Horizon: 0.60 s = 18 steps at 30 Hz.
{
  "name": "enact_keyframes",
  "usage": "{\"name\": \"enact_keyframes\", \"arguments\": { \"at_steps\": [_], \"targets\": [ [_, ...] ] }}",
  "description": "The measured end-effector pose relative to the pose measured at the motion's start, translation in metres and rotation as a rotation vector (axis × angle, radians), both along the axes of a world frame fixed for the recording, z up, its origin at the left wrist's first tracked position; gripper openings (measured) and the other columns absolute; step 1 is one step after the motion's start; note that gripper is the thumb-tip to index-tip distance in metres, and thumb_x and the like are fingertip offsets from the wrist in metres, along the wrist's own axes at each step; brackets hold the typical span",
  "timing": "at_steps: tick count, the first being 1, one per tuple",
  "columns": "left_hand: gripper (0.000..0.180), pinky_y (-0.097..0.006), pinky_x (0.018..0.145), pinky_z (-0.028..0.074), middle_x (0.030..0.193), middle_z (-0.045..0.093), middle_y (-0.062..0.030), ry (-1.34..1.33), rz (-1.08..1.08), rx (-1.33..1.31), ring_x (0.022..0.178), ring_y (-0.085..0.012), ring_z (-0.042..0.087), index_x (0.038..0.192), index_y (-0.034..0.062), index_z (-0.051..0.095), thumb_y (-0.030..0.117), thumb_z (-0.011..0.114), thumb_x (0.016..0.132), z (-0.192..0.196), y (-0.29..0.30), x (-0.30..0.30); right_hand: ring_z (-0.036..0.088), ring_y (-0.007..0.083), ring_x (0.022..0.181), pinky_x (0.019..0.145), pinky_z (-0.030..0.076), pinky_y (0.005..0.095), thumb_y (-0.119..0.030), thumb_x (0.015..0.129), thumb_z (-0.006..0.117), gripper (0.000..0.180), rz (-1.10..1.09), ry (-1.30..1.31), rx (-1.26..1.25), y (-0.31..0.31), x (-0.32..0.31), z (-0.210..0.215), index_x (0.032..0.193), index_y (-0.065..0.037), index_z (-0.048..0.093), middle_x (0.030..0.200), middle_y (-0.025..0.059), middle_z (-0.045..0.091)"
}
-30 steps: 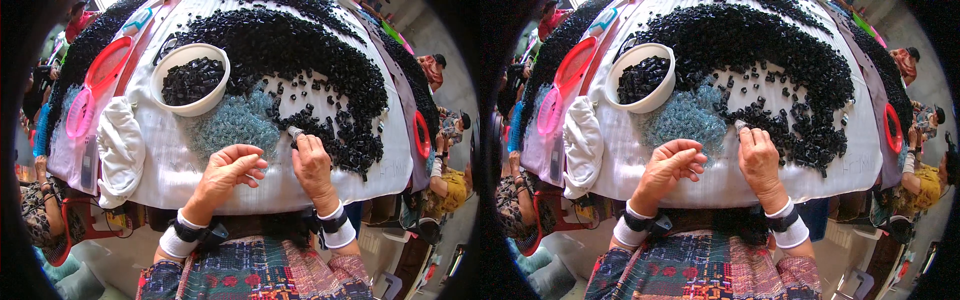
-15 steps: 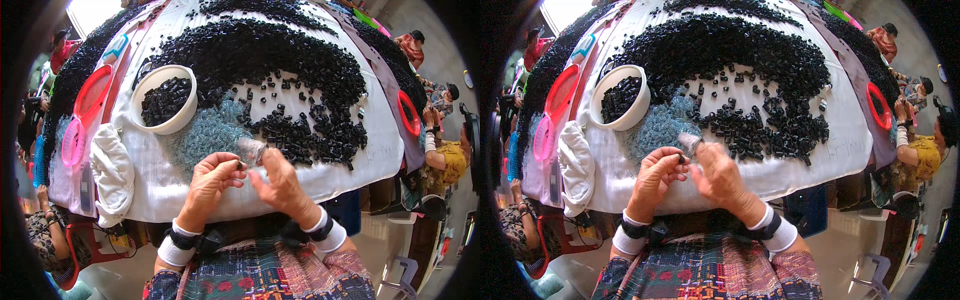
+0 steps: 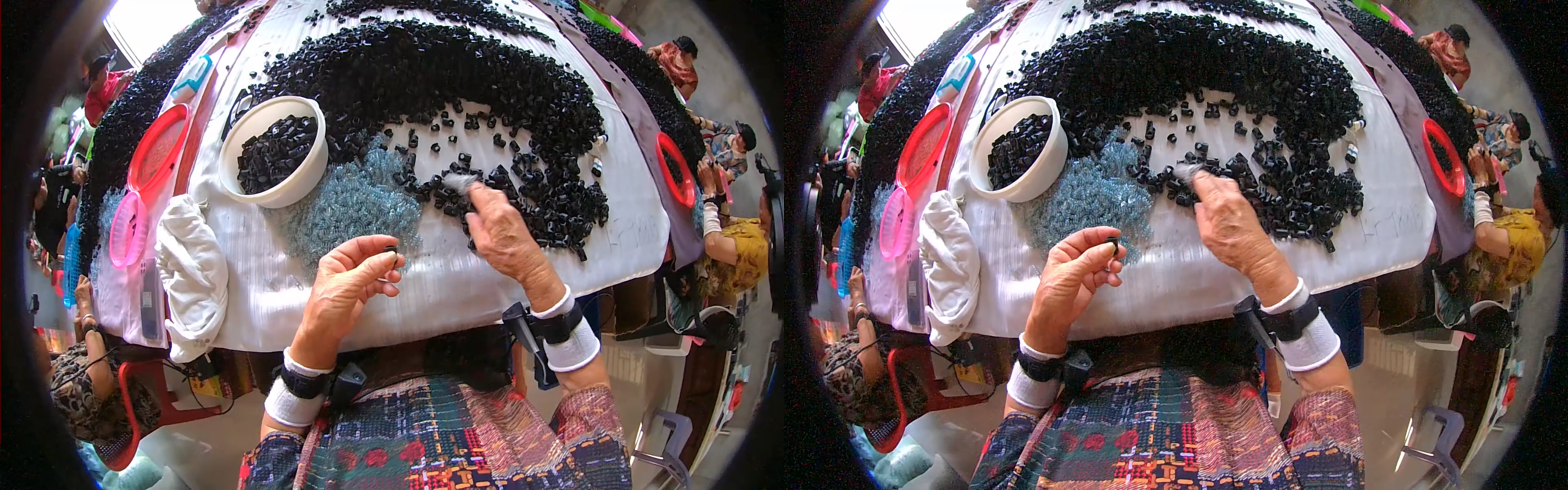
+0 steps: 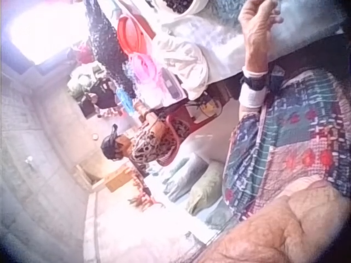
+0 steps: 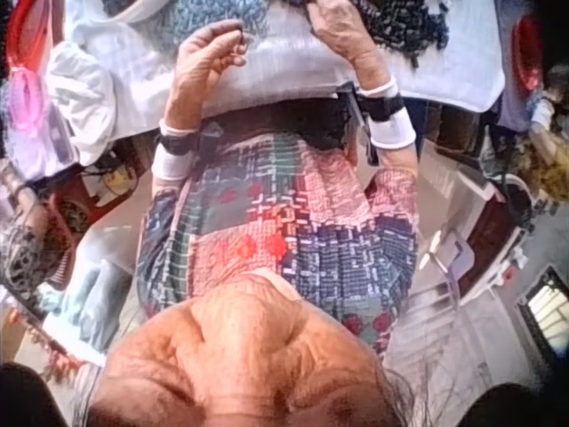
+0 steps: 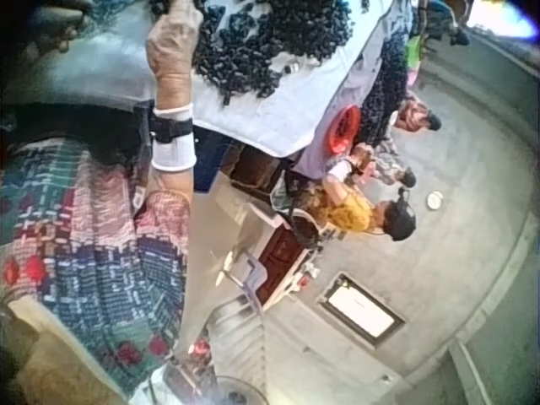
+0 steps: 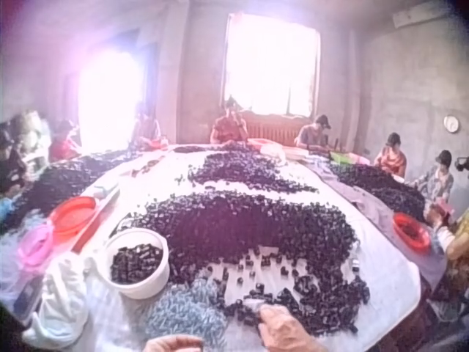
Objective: Sorting and inspecting small black plastic components at a group work table.
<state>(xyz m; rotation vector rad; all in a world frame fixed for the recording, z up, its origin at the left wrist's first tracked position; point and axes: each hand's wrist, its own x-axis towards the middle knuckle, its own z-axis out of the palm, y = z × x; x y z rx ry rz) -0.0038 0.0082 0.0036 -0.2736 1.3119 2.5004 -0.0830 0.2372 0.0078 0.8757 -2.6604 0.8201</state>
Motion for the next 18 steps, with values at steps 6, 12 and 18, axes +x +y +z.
{"name": "enact_keyframes", "arguments": {
  "at_steps": [6,12,18],
  "targets": [
    [0.017,-0.027,0.061,0.055,0.09,0.065,-0.0116,0.002,0.021,0.022,0.073,-0.0143,0.063,0.104,0.0005,0.06,0.007,0.059,0.089,-0.004,-0.007,0.003,0.056,0.0284,0.094,0.079,0.046,0.0375,-0.004,0.078,0.055,0.024,0.005,0.112,0.208,-0.006,0.015,0.002,0.102,-0.003,0.057,0.095,0.0112,0.062],
    [0.018,-0.027,0.06,0.055,0.091,0.066,-0.0119,-0.003,0.007,0.076,0.072,-0.0143,0.064,0.104,0.0013,0.061,0.008,0.061,0.088,-0.006,-0.009,0.004,0.057,0.0272,0.088,0.074,0.048,0.036,-0.002,0.076,0.059,0.021,-0.117,0.174,0.081,-0.012,0.015,-0.004,0.097,-0.002,0.059,0.093,0.0106,0.062],
    [0.02,-0.026,0.061,0.054,0.091,0.067,-0.011,-0.014,-0.068,0.089,0.072,-0.0136,0.064,0.105,0.0021,0.061,0.009,0.064,0.086,-0.005,-0.01,0.006,0.057,0.0289,0.087,0.078,0.048,0.0367,0.003,0.076,0.058,0.025,-0.182,0.128,-0.005,-0.009,0.014,-0.004,0.1,0.0,0.058,0.092,0.0124,0.062]
  ]
}}
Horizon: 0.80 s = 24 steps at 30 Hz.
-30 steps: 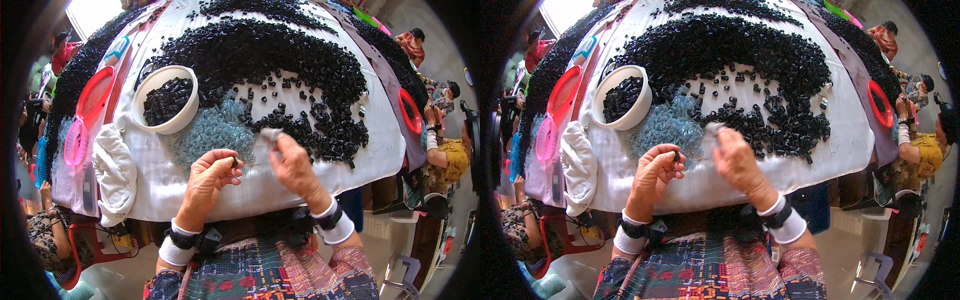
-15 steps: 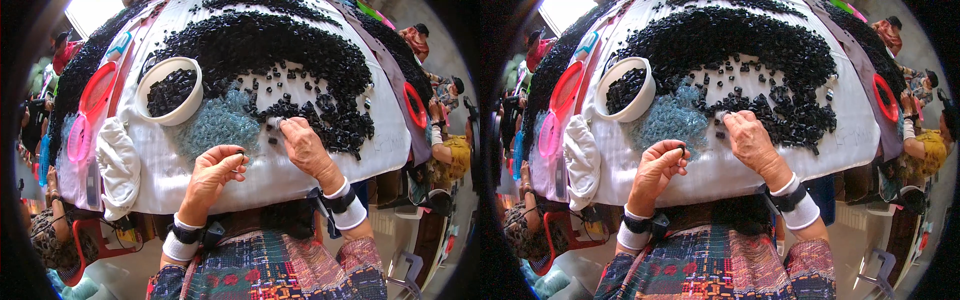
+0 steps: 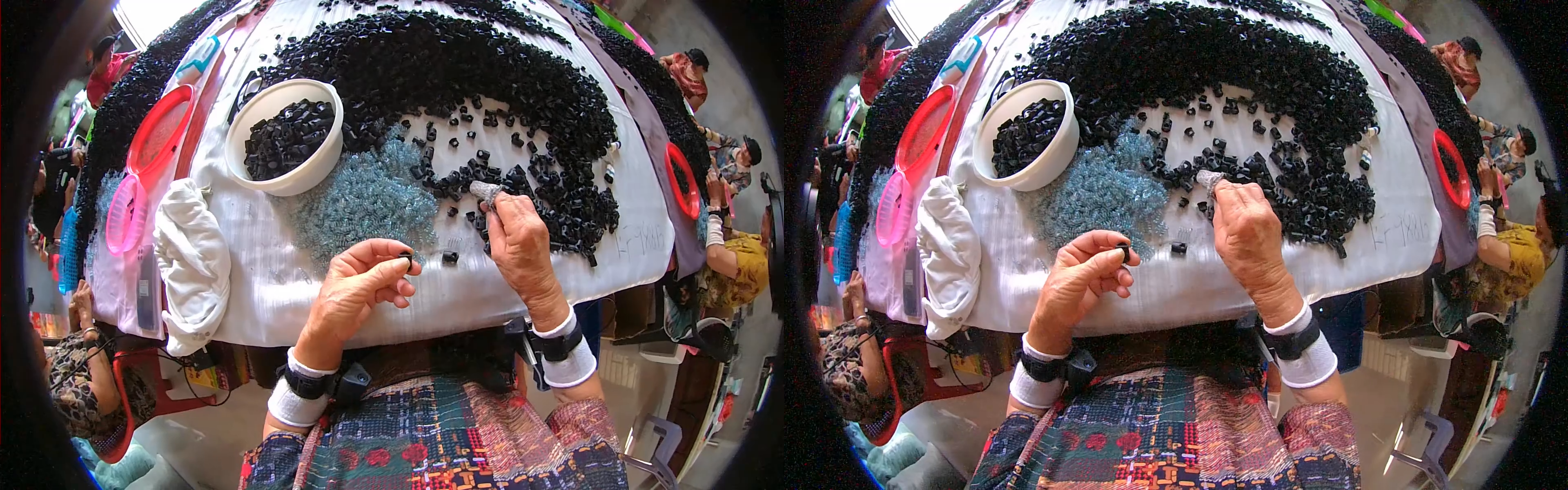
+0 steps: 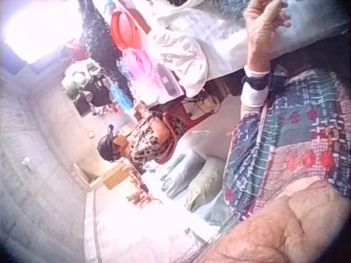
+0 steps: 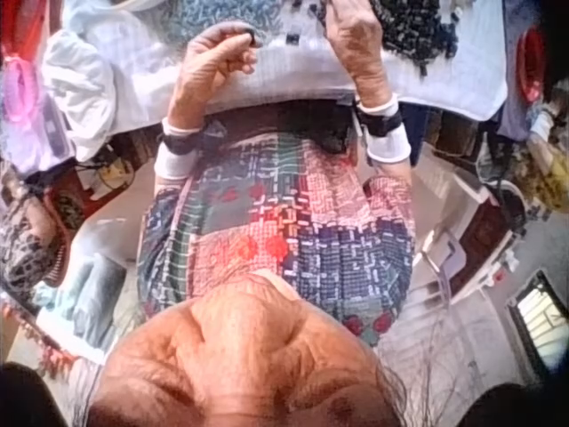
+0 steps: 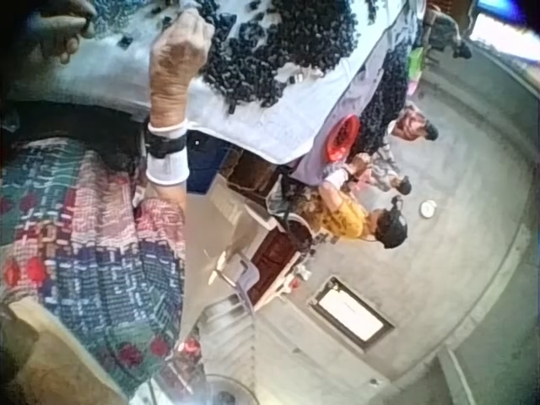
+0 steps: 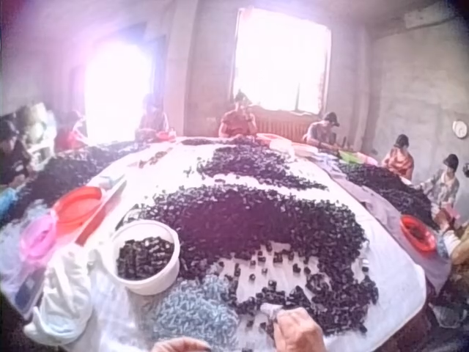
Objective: Sorting and inspecting small black plastic components at a group work table.
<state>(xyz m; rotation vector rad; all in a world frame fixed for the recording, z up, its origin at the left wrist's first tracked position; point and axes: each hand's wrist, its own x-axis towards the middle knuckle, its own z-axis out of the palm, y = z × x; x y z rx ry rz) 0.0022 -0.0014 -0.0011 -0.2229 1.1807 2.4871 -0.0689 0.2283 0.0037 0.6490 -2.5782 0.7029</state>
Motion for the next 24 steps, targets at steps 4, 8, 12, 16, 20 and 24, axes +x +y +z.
{"name": "enact_keyframes", "arguments": {
  "at_steps": [4,8,12,16,20,24],
  "targets": [
    [0.021,-0.025,0.063,0.054,0.092,0.067,-0.0098,-0.008,-0.07,-0.065,0.072,-0.0123,0.064,0.105,0.0026,0.061,0.011,0.065,0.086,-0.003,0.003,0.001,0.057,0.0298,0.088,0.077,0.048,0.037,0.002,0.076,0.059,0.026,0.017,0.072,0.041,-0.001,-0.002,-0.002,0.102,0.001,0.058,0.091,0.0137,0.061],
    [0.018,-0.027,0.064,0.054,0.09,0.066,-0.0095,0.008,-0.106,-0.122,0.071,-0.0134,0.064,0.103,0.0026,0.061,0.008,0.063,0.086,0.0,0.005,0.001,0.057,0.0317,0.085,0.076,0.047,0.0379,0.006,0.077,0.056,0.03,-0.015,0.035,-0.026,0.003,-0.007,0.0,0.107,0.001,0.059,0.088,0.0146,0.061],
    [0.018,-0.027,0.066,0.054,0.089,0.066,-0.0086,-0.002,-0.102,-0.13,0.072,-0.013,0.063,0.103,0.0025,0.061,0.008,0.063,0.086,0.001,0.004,0.002,0.057,0.0289,0.081,0.072,0.048,0.0361,0.008,0.074,0.058,0.033,0.096,-0.086,-0.098,-0.009,0.001,0.006,0.106,-0.001,0.06,0.085,0.0128,0.061],
    [0.019,-0.024,0.065,0.052,0.087,0.066,-0.0062,0.007,-0.105,-0.137,0.073,-0.0111,0.063,0.101,0.0001,0.062,0.011,0.065,0.086,0.0,0.006,0.002,0.055,0.0296,0.083,0.072,0.046,0.038,-0.001,0.068,0.065,0.031,0.151,-0.091,0.049,-0.013,0.011,-0.003,0.098,-0.003,0.057,0.086,0.0117,0.059],
    [0.019,-0.024,0.064,0.052,0.086,0.066,-0.0056,0.039,-0.089,-0.136,0.073,-0.0111,0.063,0.102,-0.0008,0.062,0.01,0.065,0.086,0.001,0.007,0.003,0.055,0.0333,0.082,0.072,0.046,0.0391,0.002,0.068,0.064,0.022,0.176,-0.06,0.075,-0.019,0.015,-0.006,0.088,0.0,0.055,0.085,0.0146,0.058],
    [0.02,-0.024,0.064,0.052,0.086,0.066,-0.0058,0.042,-0.079,-0.139,0.073,-0.0114,0.063,0.102,-0.0013,0.061,0.011,0.065,0.086,-0.001,0.007,0.005,0.055,0.0312,0.083,0.073,0.046,0.0384,0.0,0.069,0.065,0.026,0.149,-0.005,0.147,-0.018,0.017,-0.01,0.093,-0.001,0.057,0.087,0.0134,0.058]
  ]
}}
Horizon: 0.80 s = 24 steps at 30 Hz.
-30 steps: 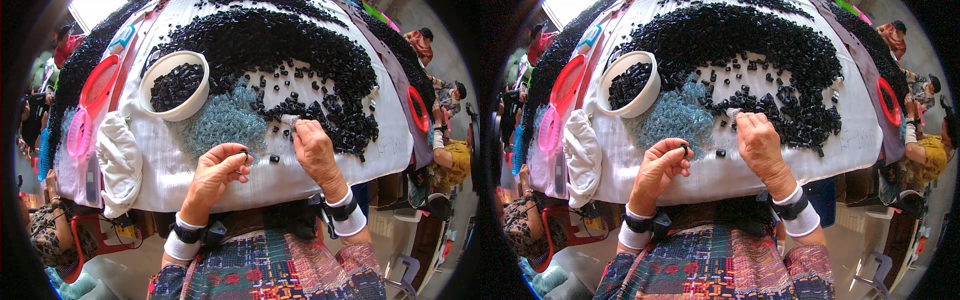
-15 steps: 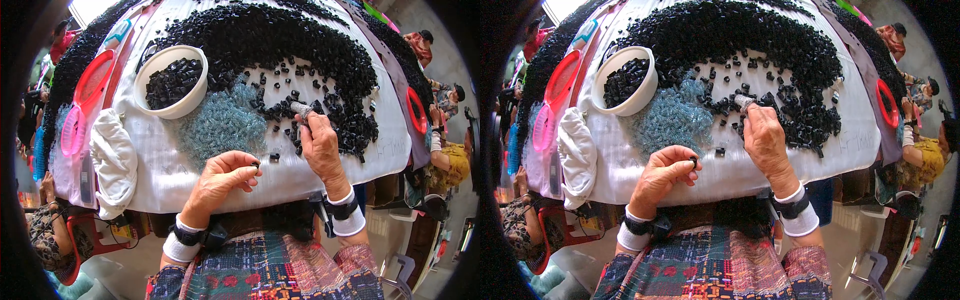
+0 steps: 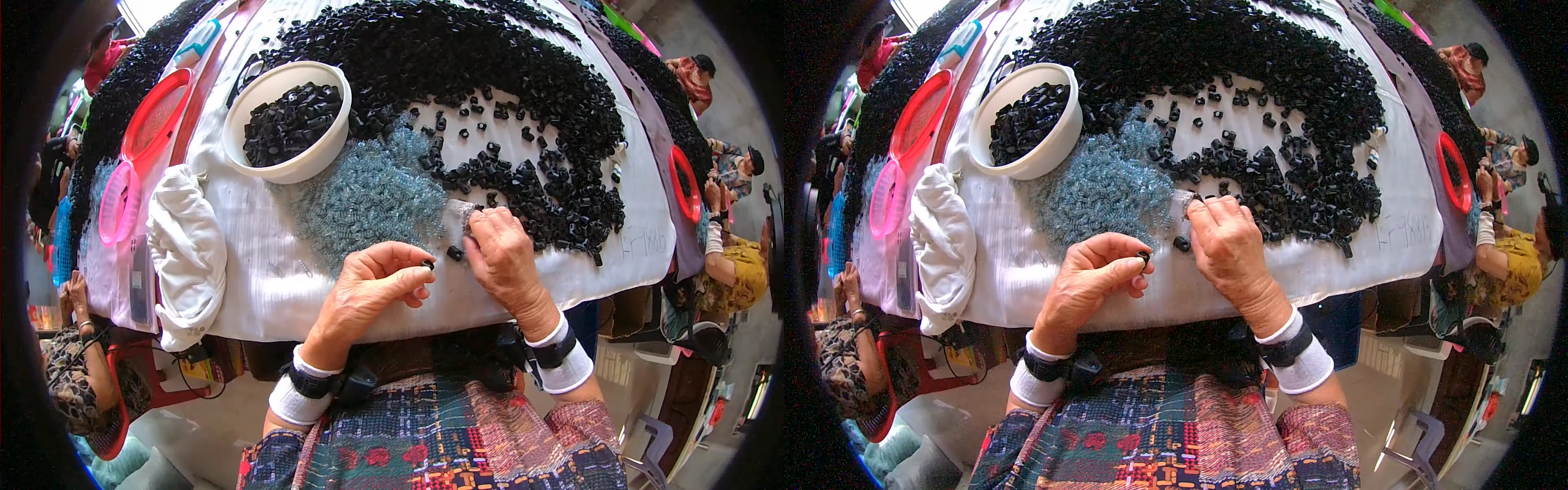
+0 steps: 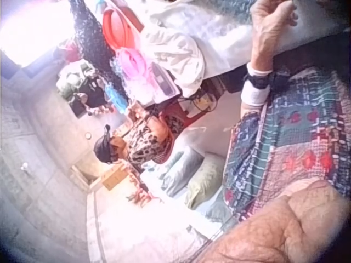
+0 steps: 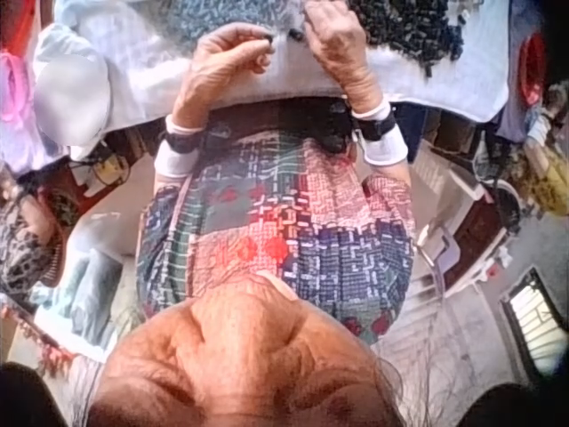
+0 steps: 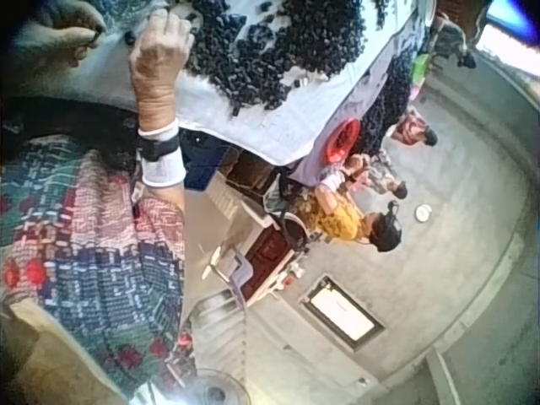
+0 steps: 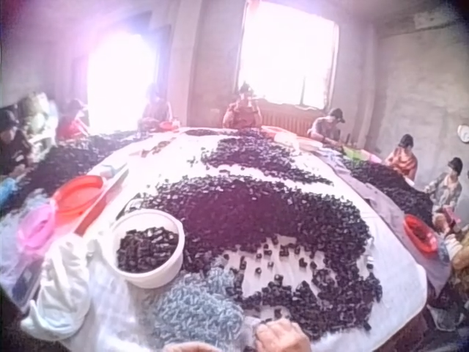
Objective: Sorting and inspecting small black plastic components at a group work table.
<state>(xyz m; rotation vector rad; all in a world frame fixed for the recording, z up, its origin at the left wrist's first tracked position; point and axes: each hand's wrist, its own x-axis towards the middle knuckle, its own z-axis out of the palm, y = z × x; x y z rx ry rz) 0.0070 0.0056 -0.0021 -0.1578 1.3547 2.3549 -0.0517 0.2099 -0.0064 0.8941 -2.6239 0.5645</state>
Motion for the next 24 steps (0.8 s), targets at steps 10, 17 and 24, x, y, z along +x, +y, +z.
{"name": "enact_keyframes", "arguments": {
  "at_steps": [10,17,24],
  "targets": [
    [0.02,-0.024,0.065,0.052,0.085,0.066,-0.0067,-0.004,0.016,-0.019,0.073,-0.012,0.063,0.101,-0.0018,0.061,0.011,0.066,0.086,-0.001,0.001,0.001,0.054,0.0353,0.085,0.076,0.046,0.0415,0.004,0.068,0.064,0.028,0.021,-0.049,-0.056,-0.002,0.007,-0.002,0.094,0.002,0.055,0.089,0.0179,0.056],
    [0.019,-0.026,0.065,0.053,0.087,0.067,-0.0096,0.049,0.029,-0.053,0.07,-0.0123,0.063,0.102,0.0007,0.062,0.011,0.065,0.086,-0.004,0.001,0.003,0.053,0.0307,0.083,0.072,0.046,0.0398,0.001,0.068,0.06,0.03,-0.003,0.027,0.015,-0.006,0.006,-0.003,0.098,-0.002,0.057,0.086,0.0126,0.056],
    [0.02,-0.024,0.061,0.053,0.084,0.067,-0.0076,0.064,0.097,-0.059,0.07,-0.0121,0.064,0.1,-0.0015,0.062,0.009,0.068,0.084,0.012,0.009,0.002,0.059,0.0118,0.078,0.071,0.048,0.0238,0.008,0.077,0.057,0.035,0.065,-0.439,-0.712,-0.009,0.023,0.026,0.112,-0.001,0.053,0.088,0.0048,0.059]
  ]
}}
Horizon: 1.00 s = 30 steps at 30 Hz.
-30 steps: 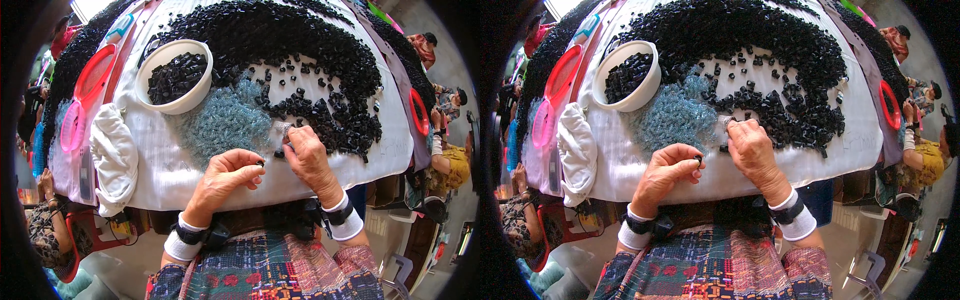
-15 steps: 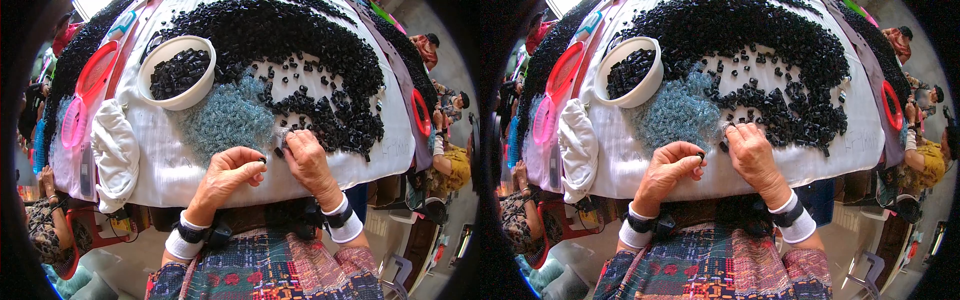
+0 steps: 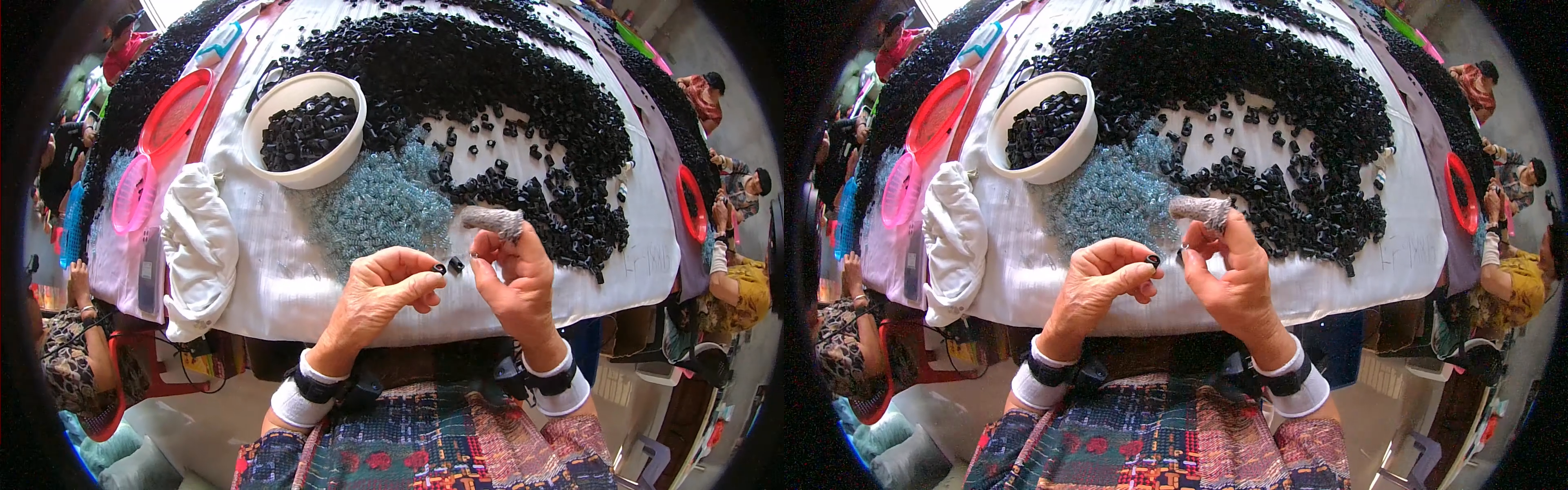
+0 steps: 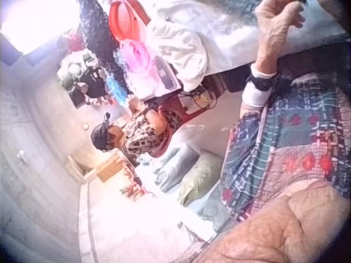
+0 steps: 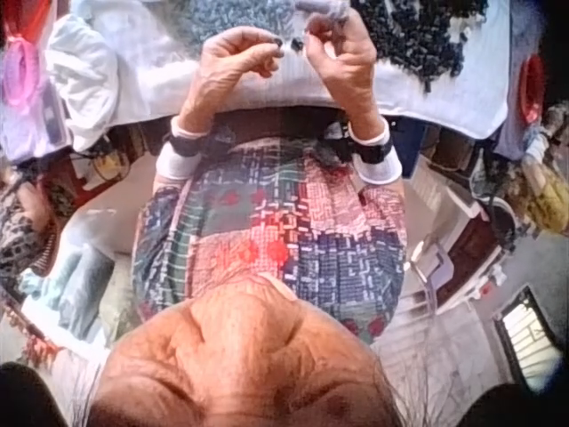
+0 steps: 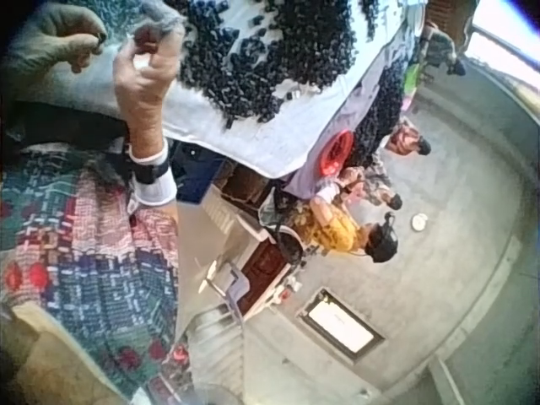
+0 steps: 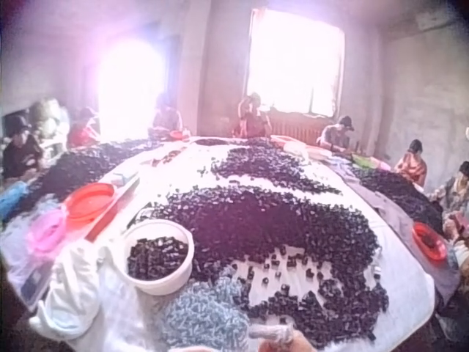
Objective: Sorting and inspecting small black plastic components at a group work table.
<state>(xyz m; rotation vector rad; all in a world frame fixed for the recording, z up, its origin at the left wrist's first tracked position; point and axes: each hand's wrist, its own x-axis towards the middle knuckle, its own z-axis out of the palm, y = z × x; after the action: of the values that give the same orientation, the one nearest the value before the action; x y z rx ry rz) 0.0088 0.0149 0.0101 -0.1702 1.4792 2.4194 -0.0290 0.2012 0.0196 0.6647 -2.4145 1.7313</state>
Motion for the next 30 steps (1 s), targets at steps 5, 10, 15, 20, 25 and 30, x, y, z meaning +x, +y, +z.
{"name": "enact_keyframes", "arguments": {
  "at_steps": [5,10,15,20,25,30],
  "targets": [
    [0.02,-0.024,0.062,0.053,0.083,0.067,-0.0077,0.015,-0.011,0.023,0.071,-0.0123,0.064,0.099,-0.0019,0.062,0.008,0.068,0.083,0.003,0.009,-0.001,0.054,0.0082,0.086,0.074,0.046,0.0218,0.011,0.079,0.057,0.045,0.107,-0.25,-0.435,-0.011,0.005,0.013,0.121,-0.002,0.048,0.095,0.0027,0.056],
    [0.019,-0.024,0.063,0.053,0.084,0.067,-0.0076,0.006,0.003,0.071,0.072,-0.0123,0.065,0.1,-0.0021,0.062,0.007,0.068,0.084,0.006,0.013,-0.002,0.053,0.0091,0.088,0.077,0.045,0.0244,0.012,0.079,0.058,0.045,0.131,-0.236,-0.552,-0.016,0.004,0.005,0.121,-0.001,0.048,0.095,0.0026,0.056],
    [0.017,-0.025,0.065,0.053,0.082,0.066,-0.0086,0.054,0.041,0.033,0.069,-0.0126,0.063,0.098,-0.0025,0.063,0.006,0.066,0.084,0.005,0.017,-0.002,0.055,0.0097,0.087,0.079,0.045,0.0252,0.012,0.08,0.058,0.043,0.114,-0.197,-0.514,-0.015,0.004,-0.003,0.12,-0.001,0.049,0.096,0.0028,0.057],
    [0.018,-0.024,0.065,0.053,0.083,0.066,-0.0075,0.084,0.053,-0.026,0.071,-0.0108,0.063,0.099,-0.0026,0.063,0.006,0.067,0.084,0.002,0.019,-0.003,0.056,0.0099,0.087,0.079,0.047,0.0249,0.012,0.08,0.058,0.042,0.098,-0.18,-0.516,-0.013,0.004,-0.008,0.119,0.0,0.049,0.096,0.0038,0.058],
    [0.02,-0.022,0.066,0.053,0.084,0.067,-0.0064,0.094,0.062,-0.048,0.073,-0.0092,0.062,0.1,-0.0024,0.063,0.007,0.068,0.083,-0.001,0.021,-0.004,0.057,0.0106,0.086,0.077,0.047,0.0247,0.012,0.079,0.058,0.04,0.06,-0.156,-0.46,-0.009,0.006,-0.016,0.117,0.001,0.05,0.095,0.0047,0.059],
    [0.02,-0.022,0.066,0.053,0.084,0.067,-0.0068,0.1,0.036,-0.069,0.072,-0.0092,0.062,0.1,-0.0025,0.063,0.008,0.068,0.084,-0.002,0.02,-0.006,0.059,0.0103,0.079,0.071,0.048,0.0229,0.008,0.079,0.061,0.033,-0.003,0.022,-0.245,-0.006,0.007,-0.019,0.111,0.002,0.055,0.09,0.0056,0.062]
  ]
}}
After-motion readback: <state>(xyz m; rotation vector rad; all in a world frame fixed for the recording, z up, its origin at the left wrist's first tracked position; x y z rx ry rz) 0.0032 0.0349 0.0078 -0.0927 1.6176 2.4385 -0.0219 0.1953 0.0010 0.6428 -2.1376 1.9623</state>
